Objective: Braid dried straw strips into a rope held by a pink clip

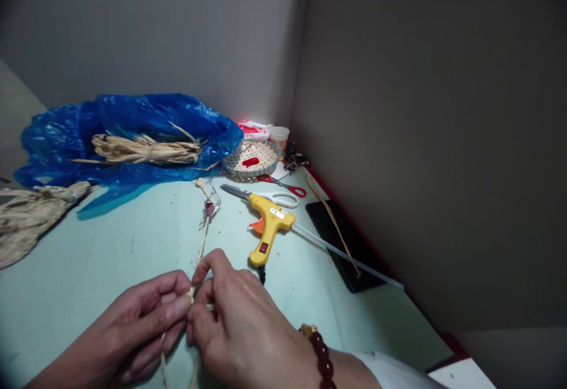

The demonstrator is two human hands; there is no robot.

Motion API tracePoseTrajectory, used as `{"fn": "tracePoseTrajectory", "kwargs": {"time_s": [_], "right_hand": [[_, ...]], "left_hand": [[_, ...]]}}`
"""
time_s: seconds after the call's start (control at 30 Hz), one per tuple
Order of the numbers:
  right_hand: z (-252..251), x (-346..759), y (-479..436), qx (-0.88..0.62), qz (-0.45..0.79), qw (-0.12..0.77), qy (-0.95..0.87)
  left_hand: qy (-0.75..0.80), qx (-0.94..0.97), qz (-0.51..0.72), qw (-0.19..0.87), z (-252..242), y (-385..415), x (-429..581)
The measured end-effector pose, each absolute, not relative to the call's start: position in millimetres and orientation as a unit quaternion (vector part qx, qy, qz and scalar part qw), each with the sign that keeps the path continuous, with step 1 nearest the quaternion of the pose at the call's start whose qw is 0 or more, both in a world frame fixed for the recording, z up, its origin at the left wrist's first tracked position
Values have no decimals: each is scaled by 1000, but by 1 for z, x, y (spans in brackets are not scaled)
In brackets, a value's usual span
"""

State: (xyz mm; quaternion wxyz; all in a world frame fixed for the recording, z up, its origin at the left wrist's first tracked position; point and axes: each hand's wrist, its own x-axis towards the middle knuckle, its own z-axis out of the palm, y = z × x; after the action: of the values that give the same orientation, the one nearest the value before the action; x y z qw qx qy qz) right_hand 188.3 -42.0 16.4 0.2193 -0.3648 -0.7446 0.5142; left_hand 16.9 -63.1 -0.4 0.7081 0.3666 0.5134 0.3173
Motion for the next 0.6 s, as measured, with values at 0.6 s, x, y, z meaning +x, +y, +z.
{"fn": "tracePoseTrajectory", "kwargs": {"time_s": [0.6], "right_hand": [[32,192,-42,-403,271,139,-863]], "left_hand": [[596,397,300,630,-2,-66,21]]}}
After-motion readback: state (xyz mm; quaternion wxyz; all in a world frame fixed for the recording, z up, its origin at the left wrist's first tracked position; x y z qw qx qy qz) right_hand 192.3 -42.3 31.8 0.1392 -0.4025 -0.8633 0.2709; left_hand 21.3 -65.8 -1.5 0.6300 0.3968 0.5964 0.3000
